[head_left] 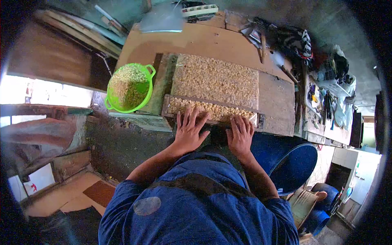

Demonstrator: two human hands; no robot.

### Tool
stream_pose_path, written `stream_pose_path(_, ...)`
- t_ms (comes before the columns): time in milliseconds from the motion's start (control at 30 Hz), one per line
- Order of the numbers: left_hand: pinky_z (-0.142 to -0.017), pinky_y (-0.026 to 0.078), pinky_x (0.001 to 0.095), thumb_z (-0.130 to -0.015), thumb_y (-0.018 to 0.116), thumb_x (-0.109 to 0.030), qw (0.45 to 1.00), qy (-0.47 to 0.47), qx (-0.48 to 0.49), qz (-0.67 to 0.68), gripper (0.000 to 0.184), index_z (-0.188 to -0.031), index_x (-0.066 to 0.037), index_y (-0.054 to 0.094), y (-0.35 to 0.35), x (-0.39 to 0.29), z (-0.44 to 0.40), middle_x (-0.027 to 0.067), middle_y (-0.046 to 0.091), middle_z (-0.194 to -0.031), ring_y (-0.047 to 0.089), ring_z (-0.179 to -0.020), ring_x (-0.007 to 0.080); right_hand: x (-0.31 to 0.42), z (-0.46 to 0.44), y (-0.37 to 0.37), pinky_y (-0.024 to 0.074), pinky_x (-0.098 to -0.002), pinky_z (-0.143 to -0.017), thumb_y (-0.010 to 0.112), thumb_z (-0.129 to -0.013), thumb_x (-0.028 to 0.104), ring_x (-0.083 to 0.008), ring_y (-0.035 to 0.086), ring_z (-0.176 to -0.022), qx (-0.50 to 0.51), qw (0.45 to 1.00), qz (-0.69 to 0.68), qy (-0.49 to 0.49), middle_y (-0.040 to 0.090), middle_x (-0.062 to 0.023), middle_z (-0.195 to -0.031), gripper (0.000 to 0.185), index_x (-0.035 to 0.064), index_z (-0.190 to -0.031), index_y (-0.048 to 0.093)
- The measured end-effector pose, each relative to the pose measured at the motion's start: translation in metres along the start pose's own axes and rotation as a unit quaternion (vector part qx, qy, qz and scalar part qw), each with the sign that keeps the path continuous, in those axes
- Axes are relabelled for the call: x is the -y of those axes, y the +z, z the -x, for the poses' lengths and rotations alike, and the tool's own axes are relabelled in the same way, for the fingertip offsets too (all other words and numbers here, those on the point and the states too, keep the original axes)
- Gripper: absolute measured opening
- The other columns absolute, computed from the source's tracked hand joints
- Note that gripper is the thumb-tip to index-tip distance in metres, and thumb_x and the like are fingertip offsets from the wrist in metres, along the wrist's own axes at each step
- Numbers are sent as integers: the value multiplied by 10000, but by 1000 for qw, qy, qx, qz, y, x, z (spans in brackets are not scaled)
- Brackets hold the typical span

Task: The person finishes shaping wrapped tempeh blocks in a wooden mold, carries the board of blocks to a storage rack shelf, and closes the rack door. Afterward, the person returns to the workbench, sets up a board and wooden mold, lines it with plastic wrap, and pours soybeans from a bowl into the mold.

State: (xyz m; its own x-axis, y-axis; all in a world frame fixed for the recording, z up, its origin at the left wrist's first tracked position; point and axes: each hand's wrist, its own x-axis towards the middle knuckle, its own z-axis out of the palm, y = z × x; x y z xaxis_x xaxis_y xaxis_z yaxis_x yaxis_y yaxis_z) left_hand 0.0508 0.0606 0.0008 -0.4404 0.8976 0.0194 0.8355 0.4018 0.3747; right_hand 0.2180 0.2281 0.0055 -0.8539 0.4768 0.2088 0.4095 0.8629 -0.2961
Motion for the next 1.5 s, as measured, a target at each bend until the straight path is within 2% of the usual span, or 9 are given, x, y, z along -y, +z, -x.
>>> stream_pose_path(167, -1123, 55, 701, -901, 593, -473, 998, -44, -33, -17, 693, -1520, -274, 354, -10, 12, 1, 196, 146, -1604, 102, -1469, 463, 24, -29, -2, 249, -539, -1121, 652, -879, 305, -394, 385, -1339, 16, 999, -13, -35, 455, -170, -1428, 515, 94, -1338, 552)
stream_pose_path(233, -1122, 33, 704, -898, 586, -482, 996, -71, 33, -46, 718, -1525, -227, 346, -12, 17, 7, 201, 141, -1603, 80, -1471, 471, 50, -54, -2, 238, -550, -1130, 635, -890, 382, -405, 363, -1354, 40, 996, -35, -75, 421, -185, -1452, 538, 124, -1354, 549)
stream_pose_path(267, -1128, 10, 696, -879, 593, -497, 996, -74, -28, -32, 775, -1527, -158, 335, -8, 17, 8, 196, 116, -1614, 41, -1481, 463, 62, -67, 4, 214, -574, -1143, 607, -897, 470, -414, 340, -1370, 55, 994, -38, -92, 388, -193, -1476, 579, 159, -1379, 537)
stream_pose_path(500, -1123, 27, 688, -891, 591, -524, 989, -131, -72, -15, 715, -1497, -201, 390, 0, 37, 36, 172, 132, -1619, 70, -1489, 435, 129, -130, 41, 149, -618, -1165, 577, -898, 531, -426, 288, -1410, 113, 966, -89, -216, 348, -210, -1504, 619, 187, -1409, 514)
stream_pose_path(700, -1130, 12, 682, -894, 571, -537, 987, -159, -1, 18, 719, -1498, -191, 389, -20, 50, 41, 188, 166, -1606, 68, -1489, 423, 123, -132, 52, 153, -608, -1171, 549, -928, 493, -433, 274, -1417, 136, 976, -40, -166, 324, -224, -1519, 548, 137, -1343, 576)
stream_pose_path(900, -1134, 38, 677, -925, 543, -497, 991, -125, -21, 32, 666, -1496, -188, 393, -31, 56, 32, 197, 213, -1586, 88, -1487, 420, 111, -134, 55, 215, -536, -1169, 589, -929, 348, -405, 331, -1380, 115, 988, -33, -96, 371, -165, -1499, 571, 97, -1425, 457)
stream_pose_path(1167, -1133, 27, 685, -920, 549, -496, 993, -112, -15, 23, 727, -1541, -207, 305, -32, 59, 19, 180, 191, -1606, 85, -1491, 420, 114, -139, 54, 362, -535, -1037, 645, -880, 257, -387, 467, -1219, 125, 989, -67, -29, 512, -190, -1298, 464, 44, -1277, 536)
stream_pose_path(1367, -1132, 22, 686, -919, 546, -516, 994, -105, -30, 30, 745, -1544, -195, 297, -33, 62, 14, 151, 225, -1605, 120, -1491, 401, 112, -143, 55, 394, -526, -1000, 672, -852, 230, -397, 499, -1158, 8, 998, 9, -65, 539, -194, -1238, 462, 33, -1241, 519)
stream_pose_path(1500, -1131, 14, 686, -918, 543, -526, 996, -89, -27, 8, 758, -1539, -161, 306, -29, 65, 11, 135, 282, -1587, 154, -1491, 369, 107, -145, 57, 391, -511, -1022, 674, -849, 229, -401, 494, -1177, 75, 995, -38, -44, 529, -202, -1267, 492, 30, -1267, 508)
